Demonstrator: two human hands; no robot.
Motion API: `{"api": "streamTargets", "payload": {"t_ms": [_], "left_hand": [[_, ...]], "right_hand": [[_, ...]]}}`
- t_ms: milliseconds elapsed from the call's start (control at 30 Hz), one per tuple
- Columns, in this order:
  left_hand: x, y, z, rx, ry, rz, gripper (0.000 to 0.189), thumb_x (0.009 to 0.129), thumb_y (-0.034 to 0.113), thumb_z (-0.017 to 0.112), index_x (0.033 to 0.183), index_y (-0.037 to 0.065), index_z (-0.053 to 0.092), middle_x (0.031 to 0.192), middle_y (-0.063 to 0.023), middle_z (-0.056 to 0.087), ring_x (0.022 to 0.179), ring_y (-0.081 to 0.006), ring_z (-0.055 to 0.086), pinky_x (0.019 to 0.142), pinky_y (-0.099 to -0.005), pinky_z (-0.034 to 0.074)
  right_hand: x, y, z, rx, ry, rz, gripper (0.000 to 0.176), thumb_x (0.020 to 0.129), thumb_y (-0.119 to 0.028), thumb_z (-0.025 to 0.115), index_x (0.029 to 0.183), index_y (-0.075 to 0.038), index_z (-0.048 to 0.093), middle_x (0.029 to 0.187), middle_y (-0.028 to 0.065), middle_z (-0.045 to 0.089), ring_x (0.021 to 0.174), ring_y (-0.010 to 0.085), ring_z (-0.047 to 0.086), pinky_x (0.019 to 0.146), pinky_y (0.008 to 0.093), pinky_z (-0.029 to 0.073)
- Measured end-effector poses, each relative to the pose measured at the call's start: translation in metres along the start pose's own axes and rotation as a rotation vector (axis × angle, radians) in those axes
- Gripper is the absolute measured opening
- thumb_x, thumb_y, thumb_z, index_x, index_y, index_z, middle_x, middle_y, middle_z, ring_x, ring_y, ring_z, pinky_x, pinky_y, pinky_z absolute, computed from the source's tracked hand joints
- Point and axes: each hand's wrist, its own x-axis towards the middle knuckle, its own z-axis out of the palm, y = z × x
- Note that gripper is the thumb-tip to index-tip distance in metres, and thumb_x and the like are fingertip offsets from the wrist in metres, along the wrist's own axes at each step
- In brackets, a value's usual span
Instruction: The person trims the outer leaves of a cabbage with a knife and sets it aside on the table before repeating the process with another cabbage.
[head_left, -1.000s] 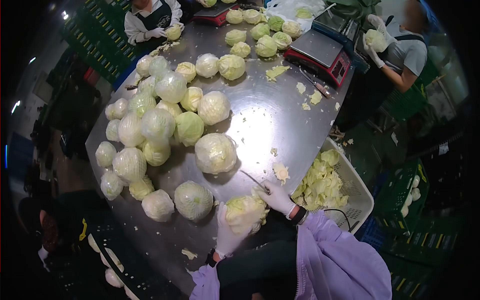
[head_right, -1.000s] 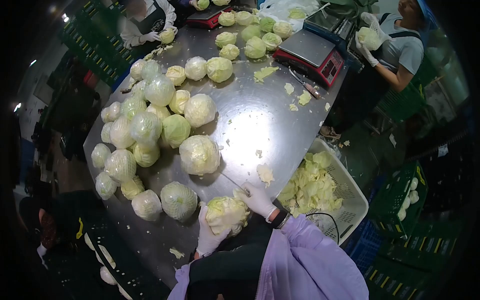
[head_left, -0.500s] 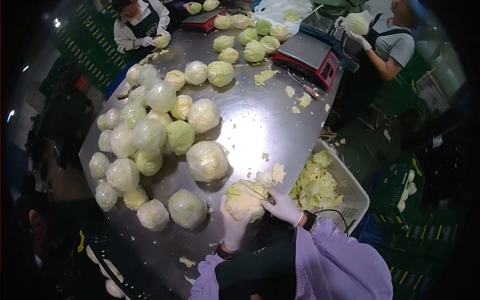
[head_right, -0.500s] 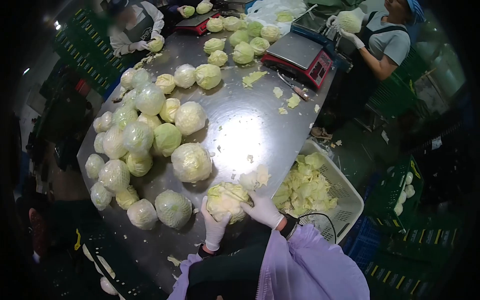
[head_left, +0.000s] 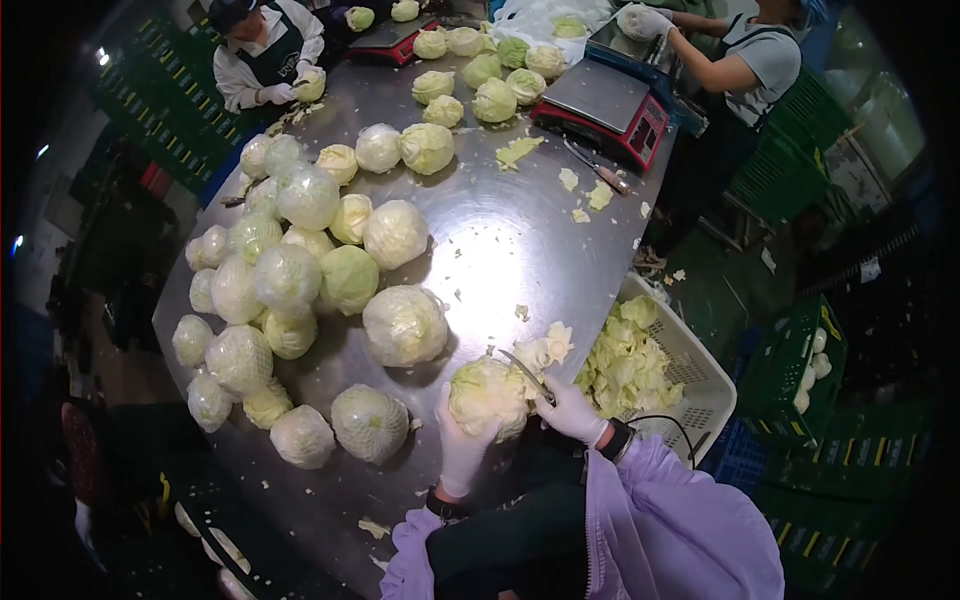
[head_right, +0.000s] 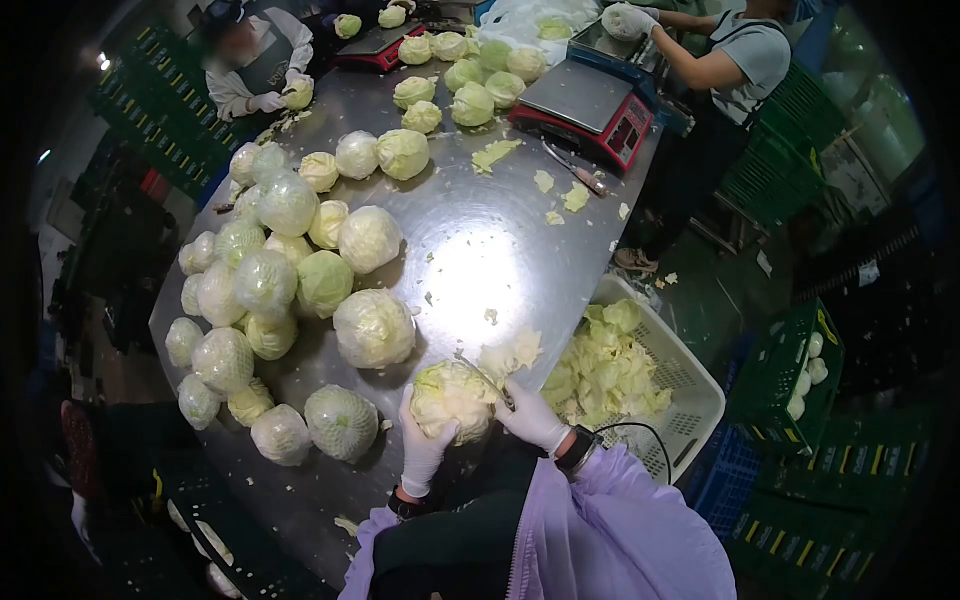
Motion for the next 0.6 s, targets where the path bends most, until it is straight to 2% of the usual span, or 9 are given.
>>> {"api": "streamTargets", "payload": {"t_ms": [100,200,333,400,433,500,600], "left_hand": [[0.002,-0.006,-0.001,-0.102,-0.028,-0.028,0.092,0.073,0.014,0.077,0.144,-0.001,0.021,0.138,-0.0188,0.036,0.126,-0.0269,0.041,0.108,-0.0382,0.035],[0.002,-0.006,0.001,-0.164,-0.02,-0.047,0.091,0.072,0.015,0.079,0.142,-0.004,0.024,0.135,-0.0193,0.035,0.125,-0.0277,0.04,0.107,-0.0391,0.034],[0.0,0.003,0.004,-0.263,-0.017,-0.056,0.089,0.074,0.01,0.077,0.143,-0.003,0.022,0.136,-0.0182,0.036,0.125,-0.0262,0.041,0.106,-0.0378,0.037],[0.0,0.006,0.003,-0.3,-0.018,-0.078,0.089,0.074,0.008,0.076,0.143,-0.002,0.021,0.137,-0.018,0.036,0.124,-0.0258,0.042,0.105,-0.0374,0.038],[-0.001,0.005,0.001,-0.313,-0.023,-0.081,0.088,0.075,0.009,0.075,0.144,-0.001,0.02,0.137,-0.0182,0.037,0.124,-0.0256,0.042,0.105,-0.0374,0.038],[0.001,0.002,-0.005,-0.323,-0.029,-0.079,0.088,0.077,0.01,0.074,0.144,-0.001,0.019,0.136,-0.0185,0.037,0.123,-0.0255,0.043,0.105,-0.0373,0.038],[0.003,-0.001,-0.018,-0.472,-0.024,-0.162,0.081,0.081,0.014,0.069,0.144,0.001,0.019,0.136,-0.0187,0.038,0.122,-0.0255,0.044,0.104,-0.0378,0.039]], "right_hand": [[0.0,-0.002,-0.003,0.14,-0.017,0.031,0.033,0.093,-0.014,0.051,0.124,0.0,0.052,0.067,0.0057,0.061,0.051,0.0149,0.063,0.052,0.0297,0.051],[-0.001,0.002,-0.008,0.277,-0.037,0.101,0.033,0.094,-0.016,0.054,0.122,0.0,0.052,0.07,0.0066,0.06,0.051,0.0133,0.061,0.051,0.0279,0.05],[0.005,0.008,-0.004,0.251,-0.054,0.134,0.036,0.094,-0.018,0.055,0.126,-0.001,0.052,0.073,0.0064,0.061,0.051,0.0124,0.061,0.052,0.0271,0.05],[0.013,0.009,0.007,-0.341,0.357,-0.702,0.035,0.095,-0.019,0.056,0.125,-0.002,0.053,0.074,0.0048,0.061,0.052,0.0108,0.06,0.051,0.0258,0.049],[0.01,0.01,0.008,-0.337,0.362,-0.699,0.035,0.095,-0.019,0.056,0.125,-0.002,0.053,0.074,0.0048,0.061,0.052,0.0108,0.06,0.051,0.0258,0.049],[0.003,0.002,0.007,0.209,0.046,-0.023,0.038,0.093,-0.023,0.059,0.124,-0.002,0.054,0.074,0.0033,0.061,0.052,0.0105,0.06,0.05,0.0252,0.048],[0.006,0.014,0.012,0.285,0.091,0.073,0.033,0.095,-0.021,0.058,0.12,-0.001,0.055,0.068,0.0013,0.059,0.049,0.0095,0.059,0.046,0.0246,0.046]]}}
